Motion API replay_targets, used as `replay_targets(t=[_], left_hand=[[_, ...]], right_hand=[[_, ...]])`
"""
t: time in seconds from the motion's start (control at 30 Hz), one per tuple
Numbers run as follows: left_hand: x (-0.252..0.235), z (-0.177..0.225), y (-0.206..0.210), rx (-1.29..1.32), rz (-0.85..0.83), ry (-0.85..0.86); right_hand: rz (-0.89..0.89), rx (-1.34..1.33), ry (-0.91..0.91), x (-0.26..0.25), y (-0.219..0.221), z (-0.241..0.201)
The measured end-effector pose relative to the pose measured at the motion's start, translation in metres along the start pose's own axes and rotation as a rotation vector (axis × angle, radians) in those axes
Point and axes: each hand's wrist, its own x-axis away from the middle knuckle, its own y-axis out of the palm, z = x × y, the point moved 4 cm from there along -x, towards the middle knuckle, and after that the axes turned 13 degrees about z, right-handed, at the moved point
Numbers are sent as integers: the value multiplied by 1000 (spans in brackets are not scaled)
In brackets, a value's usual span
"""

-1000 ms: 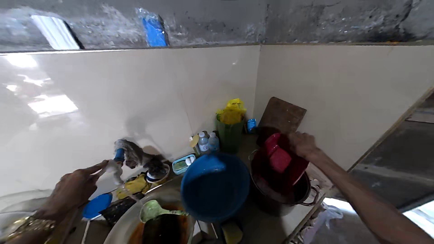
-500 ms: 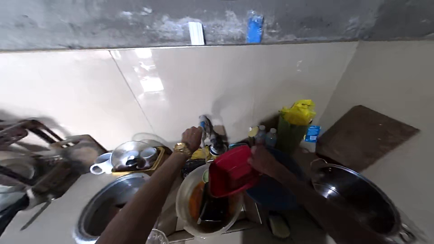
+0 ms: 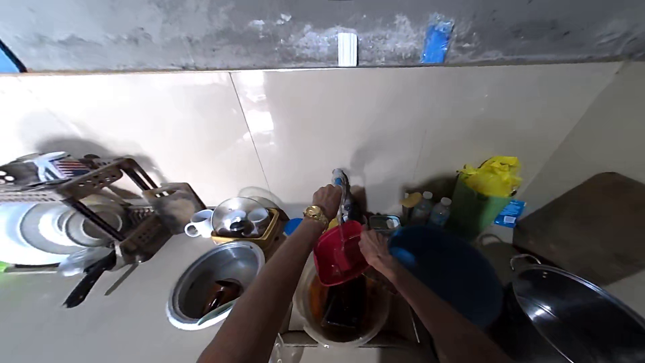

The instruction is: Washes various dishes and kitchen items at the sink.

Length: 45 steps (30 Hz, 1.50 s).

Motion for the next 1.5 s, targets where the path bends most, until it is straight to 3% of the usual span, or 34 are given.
replay_targets(t=[0.1,0.2,0.3,0.57,0.87,1.03,1.17,1.27,1.5], left_hand=[[0,0,0,17,-5,4],[-5,-2,-1,21,-1,14],[-3,-3,2,47,10,29],[-4,-4,0,22,5,33],[-7,-6,1,19,-1,45],[-8,-8,2,8,-1,52],[-6,-7,0,1,-2,52],[-8,-8,2,-8,-8,37],[-3,-8,2,0,3,40]], right_hand=[[56,32,-16,0,-11,0],[-83,96,-85,-1,-32,-18],[-149,154,-38,-13,-47,-21],[-184,196,-65,-32,-42,-28],[-387,96,-19,-39,5,-6],[-426,-247,78,-20,71,19],[-314,-712,245,-5,131,21],[-218,-999,294,-11,149,-1],[68,-681,-21,-36,96,-28]])
